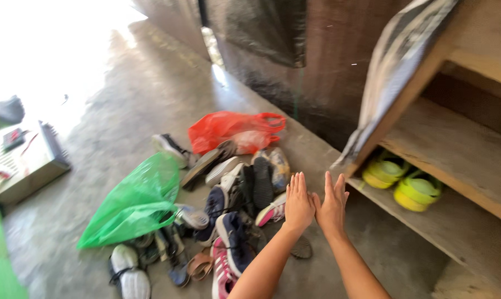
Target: The person picks up pairs of shoes from a pile on the floor and places them onto a wooden shoe rack. The person handles several pairs of sneakers and sandals, arranging them on the shelves.
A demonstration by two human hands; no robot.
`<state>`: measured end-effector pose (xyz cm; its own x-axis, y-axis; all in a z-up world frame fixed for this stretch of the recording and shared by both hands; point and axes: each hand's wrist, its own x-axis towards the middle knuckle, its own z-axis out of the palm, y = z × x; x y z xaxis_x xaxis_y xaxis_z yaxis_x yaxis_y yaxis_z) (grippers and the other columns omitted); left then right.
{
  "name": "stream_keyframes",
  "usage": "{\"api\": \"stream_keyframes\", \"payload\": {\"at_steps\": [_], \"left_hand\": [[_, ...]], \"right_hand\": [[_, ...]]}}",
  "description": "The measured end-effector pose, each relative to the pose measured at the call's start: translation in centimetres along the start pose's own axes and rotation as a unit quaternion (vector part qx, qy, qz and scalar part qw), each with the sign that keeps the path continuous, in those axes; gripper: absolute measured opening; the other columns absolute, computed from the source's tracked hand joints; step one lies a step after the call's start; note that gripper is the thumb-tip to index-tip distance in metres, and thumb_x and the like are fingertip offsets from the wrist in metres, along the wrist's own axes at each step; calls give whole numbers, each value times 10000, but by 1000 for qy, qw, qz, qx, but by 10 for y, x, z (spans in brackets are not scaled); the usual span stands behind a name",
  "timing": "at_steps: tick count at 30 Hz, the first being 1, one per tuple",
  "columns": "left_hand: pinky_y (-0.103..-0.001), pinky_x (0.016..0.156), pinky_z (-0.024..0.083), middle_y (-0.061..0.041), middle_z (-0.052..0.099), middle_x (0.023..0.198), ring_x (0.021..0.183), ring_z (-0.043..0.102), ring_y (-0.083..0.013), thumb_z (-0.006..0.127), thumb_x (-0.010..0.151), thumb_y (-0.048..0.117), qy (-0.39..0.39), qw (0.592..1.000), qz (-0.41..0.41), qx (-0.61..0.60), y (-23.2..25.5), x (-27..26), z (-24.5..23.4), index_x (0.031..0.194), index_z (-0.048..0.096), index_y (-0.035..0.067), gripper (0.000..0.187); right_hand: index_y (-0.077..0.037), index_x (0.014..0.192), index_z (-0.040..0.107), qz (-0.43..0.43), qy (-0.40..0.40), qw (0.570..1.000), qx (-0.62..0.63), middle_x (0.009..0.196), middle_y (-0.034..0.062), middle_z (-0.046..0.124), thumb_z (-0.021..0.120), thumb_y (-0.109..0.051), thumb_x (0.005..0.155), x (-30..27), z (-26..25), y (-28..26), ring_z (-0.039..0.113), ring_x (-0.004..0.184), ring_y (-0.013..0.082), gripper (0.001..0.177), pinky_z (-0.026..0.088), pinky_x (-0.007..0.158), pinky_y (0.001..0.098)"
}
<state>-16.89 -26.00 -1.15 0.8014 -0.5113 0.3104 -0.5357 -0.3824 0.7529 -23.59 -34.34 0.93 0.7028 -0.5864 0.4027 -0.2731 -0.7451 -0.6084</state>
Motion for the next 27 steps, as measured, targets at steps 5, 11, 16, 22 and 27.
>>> {"api": "stream_keyframes", "payload": {"at_steps": [5, 11, 16, 22, 27], "left_hand": [[-544, 1220, 228, -284, 367, 1592, 1518, 281, -433, 539, 959, 146, 28, 998, -46, 25, -45, -15, -44, 1545, 305, -70, 667], [-529, 1233, 205, -272, 335, 1616, 1541, 242, -412, 493, 975, 130, 53, 992, -106, 44, -98, -31, -88, 1564, 284, -62, 653], [-530, 1230, 202, -259, 330, 1625, 1542, 242, -401, 496, 964, 128, 81, 986, -136, 48, -134, -45, -125, 1562, 277, -60, 665], [-507, 1155, 314, -260, 444, 1524, 1435, 388, -408, 541, 931, 144, 132, 973, -184, 46, -178, -65, -162, 1514, 368, -41, 635], [-447, 1021, 498, -174, 716, 1213, 1160, 656, -355, 540, 959, 232, 102, 944, -312, 20, -224, -93, -179, 1266, 669, 108, 355]], "right_hand": [[-143, 1592, 333, -33, -41, 998, 20, 1651, 331, 180, 706, -194, 893, -13, 47, -37, 250, 1517, 475, 794, 214, 1182, 677], [-152, 1585, 354, -73, -88, 993, 31, 1650, 321, 205, 706, -211, 883, -26, 99, -81, 287, 1505, 469, 788, 239, 1172, 667], [-147, 1586, 359, -121, -96, 987, 54, 1630, 315, 249, 718, -213, 876, -38, 133, -119, 285, 1512, 481, 798, 250, 1168, 675], [-96, 1554, 416, -164, -114, 975, 102, 1592, 345, 324, 729, -147, 846, -57, 188, -146, 431, 1392, 481, 775, 394, 1116, 510], [-93, 1473, 493, -35, -253, 954, 156, 1411, 193, 600, 711, -143, 831, -84, 248, -151, 696, 1025, 331, 680, 531, 953, 393]]}}
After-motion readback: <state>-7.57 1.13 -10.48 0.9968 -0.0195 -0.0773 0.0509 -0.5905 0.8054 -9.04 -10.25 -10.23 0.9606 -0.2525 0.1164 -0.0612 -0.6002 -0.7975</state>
